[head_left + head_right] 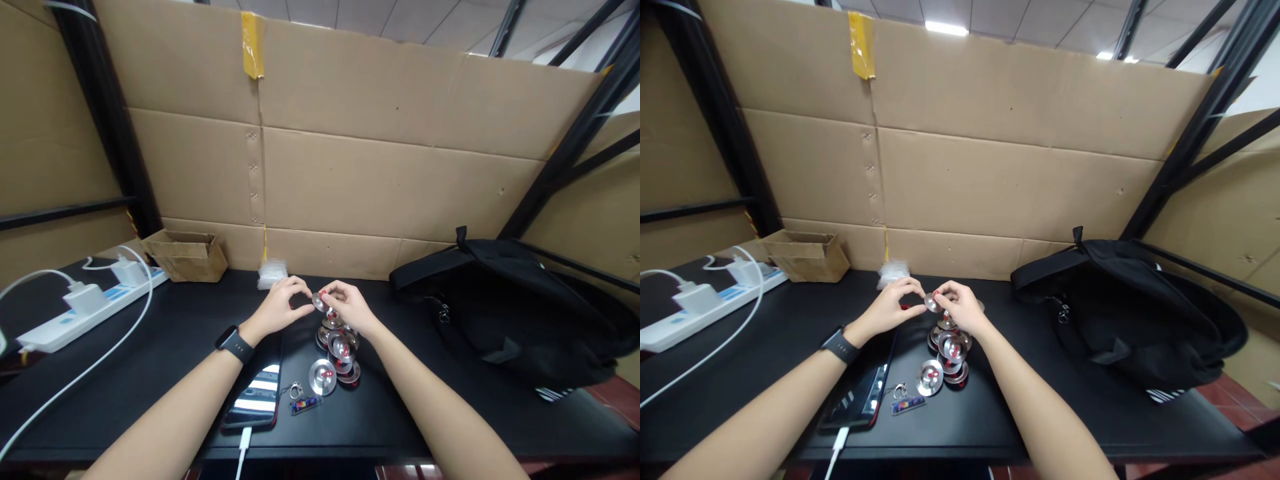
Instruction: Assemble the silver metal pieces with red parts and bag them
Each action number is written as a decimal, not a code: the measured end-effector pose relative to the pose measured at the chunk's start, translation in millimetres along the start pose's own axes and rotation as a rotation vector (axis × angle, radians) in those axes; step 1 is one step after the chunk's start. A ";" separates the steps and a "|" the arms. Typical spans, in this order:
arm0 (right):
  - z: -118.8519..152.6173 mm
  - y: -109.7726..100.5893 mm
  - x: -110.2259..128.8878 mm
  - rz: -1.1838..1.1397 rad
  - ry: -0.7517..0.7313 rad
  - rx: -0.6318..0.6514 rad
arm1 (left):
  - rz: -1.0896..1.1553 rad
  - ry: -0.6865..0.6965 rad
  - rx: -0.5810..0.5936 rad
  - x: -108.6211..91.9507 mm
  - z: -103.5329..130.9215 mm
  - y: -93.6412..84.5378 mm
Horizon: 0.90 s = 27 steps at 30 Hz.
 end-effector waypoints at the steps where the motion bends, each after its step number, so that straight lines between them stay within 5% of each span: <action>1: 0.8 1.6 0.6 -0.016 0.002 -0.002 | 0.011 -0.002 -0.020 0.3 -0.1 0.4; 6: 5.1 10.0 4.3 -0.080 0.052 0.003 | 0.035 -0.009 -0.101 0.9 -0.4 2.8; 18: 9.3 20.6 9.2 -0.145 0.066 0.080 | -0.023 0.010 -0.047 -7.1 -2.7 -1.2; 23: 0.4 -17.3 10.4 0.036 -0.012 0.008 | -0.147 -0.030 -0.002 20.5 -1.6 -22.1; 27: -4.2 -71.0 -1.8 0.598 -0.053 -0.031 | -0.293 -0.142 0.109 52.4 6.6 -30.3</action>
Point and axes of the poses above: each hand's wrist, its own z-axis away from the middle knuckle, its own y-axis out of the palm, x = y × z, the point moved 5 cm from there along -z, towards the middle knuckle, and after that the axes turned 2 degrees about -x, right-handed, at the moved point
